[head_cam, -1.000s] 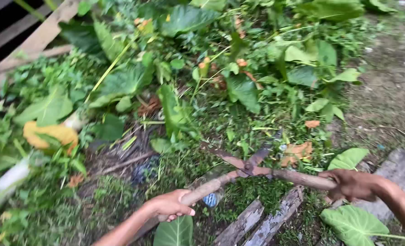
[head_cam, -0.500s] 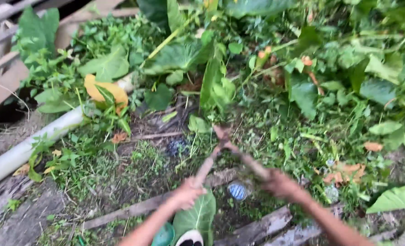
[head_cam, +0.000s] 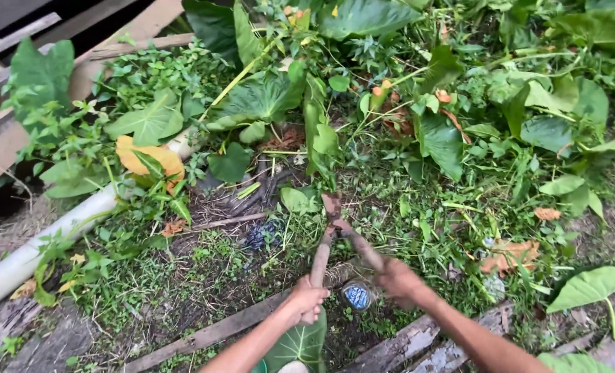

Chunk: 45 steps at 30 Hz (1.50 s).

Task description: Clearing large leafy plants and stalks using garden shears in an outdoor backyard area.

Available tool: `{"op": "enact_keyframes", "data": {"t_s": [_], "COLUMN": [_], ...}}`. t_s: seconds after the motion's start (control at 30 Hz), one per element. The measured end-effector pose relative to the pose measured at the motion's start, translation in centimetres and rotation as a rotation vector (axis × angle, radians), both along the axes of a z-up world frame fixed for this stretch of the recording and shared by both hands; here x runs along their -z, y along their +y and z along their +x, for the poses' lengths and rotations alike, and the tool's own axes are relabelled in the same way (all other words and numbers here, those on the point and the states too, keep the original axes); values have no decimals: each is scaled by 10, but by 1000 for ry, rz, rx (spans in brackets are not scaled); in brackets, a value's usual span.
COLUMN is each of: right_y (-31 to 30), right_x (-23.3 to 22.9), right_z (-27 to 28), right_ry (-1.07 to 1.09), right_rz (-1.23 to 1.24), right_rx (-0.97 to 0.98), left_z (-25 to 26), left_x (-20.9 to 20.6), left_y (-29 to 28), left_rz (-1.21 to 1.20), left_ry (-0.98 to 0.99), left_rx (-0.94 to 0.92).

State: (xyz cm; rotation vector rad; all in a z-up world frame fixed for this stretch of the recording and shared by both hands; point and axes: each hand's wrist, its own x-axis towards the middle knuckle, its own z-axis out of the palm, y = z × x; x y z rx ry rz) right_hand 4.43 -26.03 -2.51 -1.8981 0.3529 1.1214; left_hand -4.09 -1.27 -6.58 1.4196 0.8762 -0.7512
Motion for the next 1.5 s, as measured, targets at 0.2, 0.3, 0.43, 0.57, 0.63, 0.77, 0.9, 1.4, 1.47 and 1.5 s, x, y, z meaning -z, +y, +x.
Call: {"op": "enact_keyframes", "data": {"t_s": [0.2, 0.3, 0.43, 0.57, 0.63, 0.77, 0.9, 1.4, 1.47, 1.5], "right_y": [-161, -232, -234, -66, -72, -88, -96, -416, -420, -413], "right_x": [-26, -23, -29, -21, 33, 69, 33, -56, -55, -52], "right_z": [33, 36, 38, 22, 27, 26, 7, -105, -104, -94], "right_ry": [-33, 44, 106, 0, -100, -188, -115, 74, 136, 132], "right_rz": [-167, -152, -72, -256, -198, -74, -88, -89, -19, -20], "right_rx": [-266, -259, -178, 283, 302, 352, 426, 201, 123, 125], "left_z": [52, 87, 153, 129, 133, 134, 129, 163, 162, 168], "left_x": [-22, -47, -5, -22, 49, 92, 48, -50, -62, -53], "left_y": [69, 59, 31, -111, -117, -121, -133, -109, -105, -105], "left_rz": [-72, -49, -78, 178, 137, 3, 76, -182, -145, -144], "left_ry": [-196, -169, -177, -228, -258, -292, -237, -235, -211, -214], "left_rx": [500, 740, 908, 480, 452, 409, 471, 1222, 1271, 1273]}}
